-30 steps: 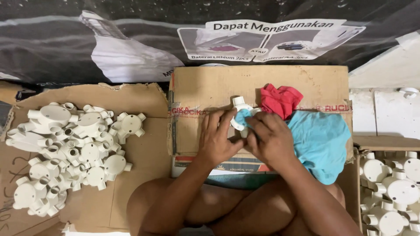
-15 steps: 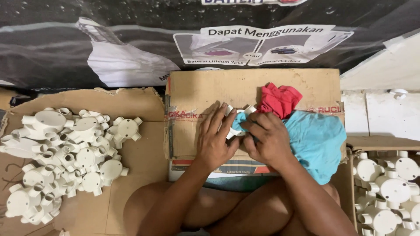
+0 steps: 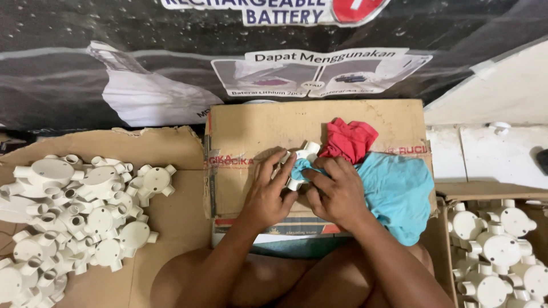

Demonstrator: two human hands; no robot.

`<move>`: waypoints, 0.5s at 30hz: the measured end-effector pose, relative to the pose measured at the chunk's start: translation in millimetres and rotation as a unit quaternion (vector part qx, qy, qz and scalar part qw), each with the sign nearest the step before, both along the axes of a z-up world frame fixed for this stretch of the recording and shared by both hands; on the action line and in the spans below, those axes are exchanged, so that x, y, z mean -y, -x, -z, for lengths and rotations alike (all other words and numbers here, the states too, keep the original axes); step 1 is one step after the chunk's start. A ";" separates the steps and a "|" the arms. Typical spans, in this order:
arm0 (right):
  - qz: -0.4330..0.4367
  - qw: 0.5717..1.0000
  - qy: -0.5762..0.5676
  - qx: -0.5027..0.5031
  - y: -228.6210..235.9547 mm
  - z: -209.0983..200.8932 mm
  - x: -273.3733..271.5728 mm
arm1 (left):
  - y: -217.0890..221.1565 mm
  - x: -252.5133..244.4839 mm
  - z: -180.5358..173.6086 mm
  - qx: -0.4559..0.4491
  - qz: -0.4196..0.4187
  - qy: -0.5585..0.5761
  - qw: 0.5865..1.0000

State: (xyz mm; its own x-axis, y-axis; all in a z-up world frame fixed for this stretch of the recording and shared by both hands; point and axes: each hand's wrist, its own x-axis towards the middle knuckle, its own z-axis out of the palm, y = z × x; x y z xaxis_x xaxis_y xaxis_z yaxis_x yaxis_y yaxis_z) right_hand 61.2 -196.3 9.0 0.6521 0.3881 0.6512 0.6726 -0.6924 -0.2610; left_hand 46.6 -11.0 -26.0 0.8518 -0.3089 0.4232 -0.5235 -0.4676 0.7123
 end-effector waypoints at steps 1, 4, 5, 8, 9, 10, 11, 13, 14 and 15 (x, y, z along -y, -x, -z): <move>0.003 1.000 -0.002 -0.006 2.8 0.8 0.3 | 2.0 1.9 2.1 -0.006 0.003 -0.002 1.000; -0.032 0.999 -0.003 -0.023 -0.9 5.3 3.6 | -0.3 9.6 6.4 0.018 -0.099 -0.012 0.995; -0.019 0.999 -0.011 -0.024 -3.2 8.2 4.8 | -0.6 11.8 5.8 0.034 -0.119 -0.015 0.992; 0.018 0.999 -0.036 -0.025 -8.2 12.7 5.1 | 1.6 12.6 -5.3 0.060 -0.130 -0.022 0.989; 0.039 0.998 -0.053 -0.022 -10.6 13.1 4.6 | 2.1 11.9 -10.9 0.072 -0.125 -0.025 0.989; 0.039 0.998 -0.054 -0.022 -9.4 11.8 2.6 | 1.0 12.7 -4.6 0.072 -0.125 -0.026 0.989; 0.041 0.998 -0.041 -0.012 -8.3 10.5 0.4 | -0.1 13.3 1.7 0.071 -0.125 -0.016 0.990; 0.041 0.999 -0.027 -0.003 -6.2 6.8 -0.9 | 0.2 13.8 7.9 0.068 -0.127 -0.006 0.989; 0.008 1.000 -0.014 -0.004 -4.4 4.7 -0.7 | 1.4 13.0 7.7 0.065 -0.127 -0.009 0.990; -0.025 1.000 -0.001 -0.004 -2.8 2.7 -0.4 | 2.5 12.1 7.6 0.062 -0.127 -0.012 0.990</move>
